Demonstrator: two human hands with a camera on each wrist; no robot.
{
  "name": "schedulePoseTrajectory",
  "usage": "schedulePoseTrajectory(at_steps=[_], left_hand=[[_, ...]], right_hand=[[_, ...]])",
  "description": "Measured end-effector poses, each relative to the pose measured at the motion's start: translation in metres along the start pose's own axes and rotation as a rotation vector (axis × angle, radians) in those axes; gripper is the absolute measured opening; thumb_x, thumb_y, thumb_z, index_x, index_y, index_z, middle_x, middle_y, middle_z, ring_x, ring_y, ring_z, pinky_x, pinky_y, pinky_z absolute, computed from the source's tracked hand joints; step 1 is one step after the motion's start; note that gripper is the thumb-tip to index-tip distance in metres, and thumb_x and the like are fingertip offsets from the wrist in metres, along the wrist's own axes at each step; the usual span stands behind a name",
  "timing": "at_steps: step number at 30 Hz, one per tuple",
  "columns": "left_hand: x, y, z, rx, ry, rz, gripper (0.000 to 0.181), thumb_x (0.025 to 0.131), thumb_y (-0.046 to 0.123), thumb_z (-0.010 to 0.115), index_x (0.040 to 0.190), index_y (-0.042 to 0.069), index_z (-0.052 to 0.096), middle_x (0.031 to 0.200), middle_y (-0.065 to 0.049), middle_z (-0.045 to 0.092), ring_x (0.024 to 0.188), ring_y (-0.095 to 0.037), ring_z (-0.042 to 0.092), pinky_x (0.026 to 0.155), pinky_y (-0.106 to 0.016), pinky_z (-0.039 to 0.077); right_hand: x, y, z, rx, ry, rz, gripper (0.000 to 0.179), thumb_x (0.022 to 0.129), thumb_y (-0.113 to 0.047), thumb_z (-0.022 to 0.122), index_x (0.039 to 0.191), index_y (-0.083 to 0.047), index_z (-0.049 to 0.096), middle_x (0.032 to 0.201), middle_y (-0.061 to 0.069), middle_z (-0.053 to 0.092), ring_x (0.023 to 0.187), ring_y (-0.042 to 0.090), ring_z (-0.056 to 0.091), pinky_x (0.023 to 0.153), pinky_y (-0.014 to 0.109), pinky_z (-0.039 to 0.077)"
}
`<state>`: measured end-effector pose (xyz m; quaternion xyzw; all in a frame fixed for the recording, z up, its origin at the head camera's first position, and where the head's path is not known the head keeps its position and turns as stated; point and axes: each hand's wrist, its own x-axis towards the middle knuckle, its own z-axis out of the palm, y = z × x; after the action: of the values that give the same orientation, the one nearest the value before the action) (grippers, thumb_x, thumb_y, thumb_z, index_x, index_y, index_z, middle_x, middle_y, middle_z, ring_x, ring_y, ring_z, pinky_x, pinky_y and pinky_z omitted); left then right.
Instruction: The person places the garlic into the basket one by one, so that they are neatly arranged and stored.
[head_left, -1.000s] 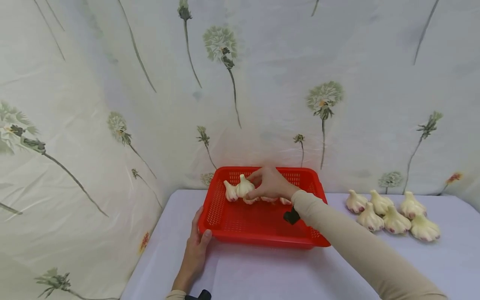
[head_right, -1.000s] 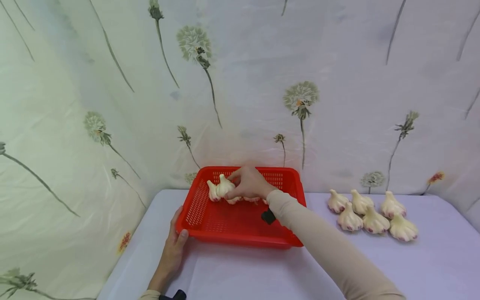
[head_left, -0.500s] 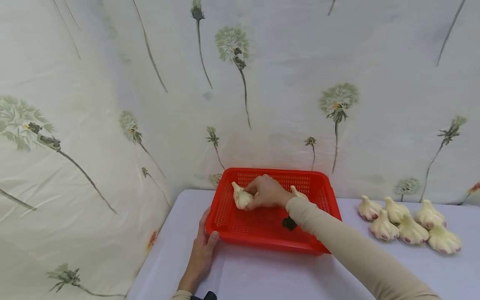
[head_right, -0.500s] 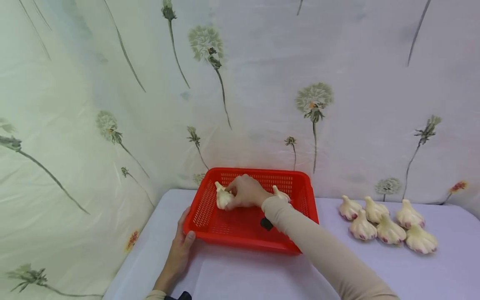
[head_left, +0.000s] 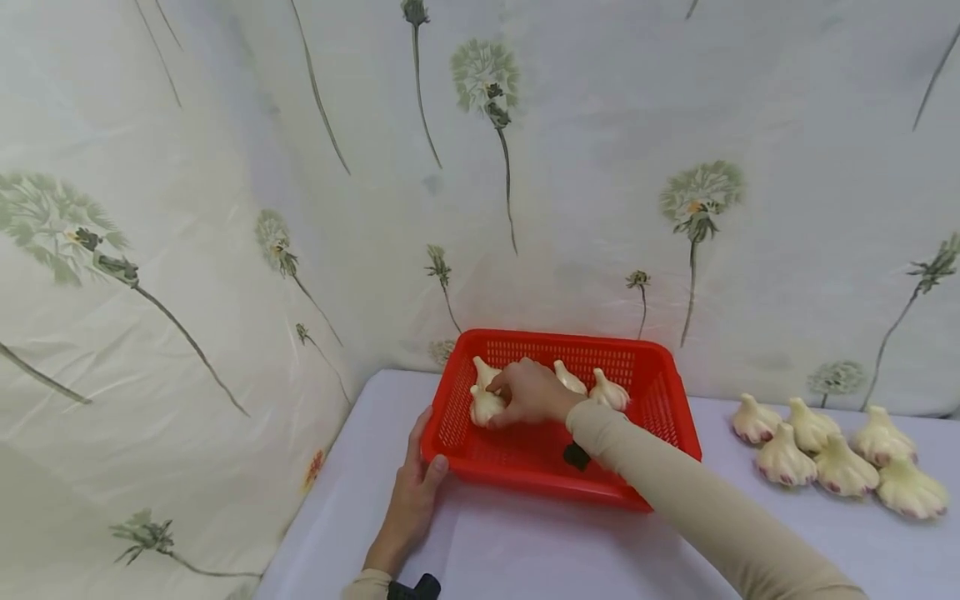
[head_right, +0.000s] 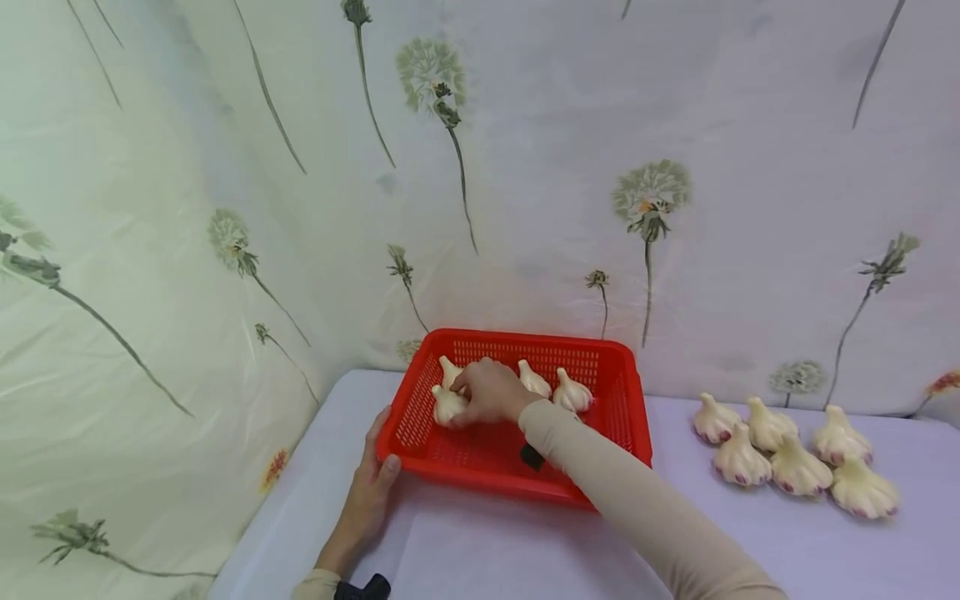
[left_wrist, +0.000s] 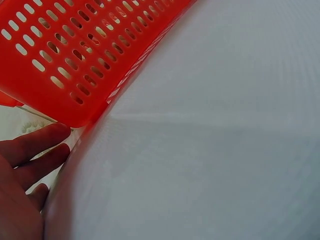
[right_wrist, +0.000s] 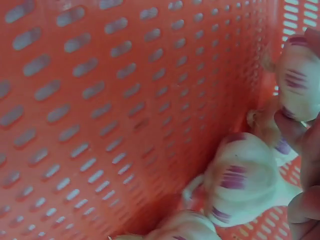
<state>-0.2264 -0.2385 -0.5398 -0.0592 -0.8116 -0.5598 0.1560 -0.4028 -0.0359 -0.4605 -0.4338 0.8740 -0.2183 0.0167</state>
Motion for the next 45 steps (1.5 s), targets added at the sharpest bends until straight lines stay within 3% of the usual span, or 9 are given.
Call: schedulePoseTrajectory(at_steps=[8, 17, 23, 28, 38, 45], left_hand=[[0.004, 0.0001, 0.0015, 0.011, 0.016, 0.012, 0.066, 0.101, 0.025, 0.051, 0.156, 0.042, 0.019, 0.155, 0.005, 0.041, 0.135, -0.019, 0.048, 0.108, -0.058, 0.038], [0.0025, 0.0015, 0.0015, -0.004, 0.006, -0.019, 0.065, 0.101, 0.028, 0.05, 0.155, 0.044, 0.018, 0.155, 0.007, 0.04, 0.136, -0.017, 0.047, 0.108, -0.057, 0.039], [0.0015, 0.0, 0.0014, 0.008, 0.004, -0.015, 0.064, 0.101, 0.03, 0.049, 0.155, 0.043, 0.017, 0.154, 0.006, 0.041, 0.135, -0.018, 0.049, 0.107, -0.057, 0.04], [0.0018, -0.0005, 0.0014, -0.013, -0.021, -0.029, 0.064, 0.102, 0.031, 0.049, 0.155, 0.045, 0.016, 0.155, 0.013, 0.039, 0.135, -0.015, 0.047, 0.107, -0.053, 0.042], [0.0012, 0.0007, 0.0001, -0.013, -0.019, -0.033, 0.064, 0.102, 0.03, 0.049, 0.155, 0.045, 0.016, 0.156, 0.011, 0.037, 0.136, -0.014, 0.045, 0.108, -0.052, 0.042], [0.0002, 0.0004, 0.0008, -0.007, -0.01, -0.034, 0.064, 0.101, 0.031, 0.05, 0.155, 0.045, 0.017, 0.156, 0.011, 0.038, 0.136, -0.018, 0.046, 0.107, -0.054, 0.042]], right_hand=[[-0.0003, -0.0023, -0.0004, -0.008, -0.007, -0.029, 0.025, 0.072, -0.046, 0.086, 0.085, -0.028, 0.075, 0.065, -0.013, 0.063, 0.063, 0.008, 0.052, 0.056, 0.027, 0.045], [-0.0017, -0.0027, 0.0009, 0.01, -0.014, -0.012, 0.026, 0.071, -0.047, 0.087, 0.084, -0.026, 0.076, 0.068, -0.016, 0.065, 0.064, 0.006, 0.054, 0.058, 0.027, 0.046], [-0.0019, -0.0031, 0.0, 0.015, -0.012, 0.016, 0.028, 0.069, -0.051, 0.086, 0.07, -0.028, 0.072, 0.062, -0.017, 0.063, 0.061, 0.006, 0.052, 0.054, 0.027, 0.044], [-0.0029, -0.0035, -0.0011, 0.024, -0.017, 0.054, 0.031, 0.068, -0.052, 0.087, 0.062, -0.027, 0.068, 0.055, -0.015, 0.06, 0.058, 0.008, 0.047, 0.049, 0.026, 0.04], [-0.0031, -0.0037, -0.0017, 0.021, 0.001, 0.045, 0.029, 0.067, -0.043, 0.09, 0.084, -0.022, 0.08, 0.072, -0.015, 0.069, 0.068, 0.003, 0.06, 0.063, 0.025, 0.053], [-0.0027, 0.0003, -0.0001, 0.023, 0.01, 0.034, 0.03, 0.067, -0.043, 0.089, 0.085, -0.02, 0.08, 0.078, -0.011, 0.073, 0.072, 0.003, 0.063, 0.067, 0.025, 0.055]])
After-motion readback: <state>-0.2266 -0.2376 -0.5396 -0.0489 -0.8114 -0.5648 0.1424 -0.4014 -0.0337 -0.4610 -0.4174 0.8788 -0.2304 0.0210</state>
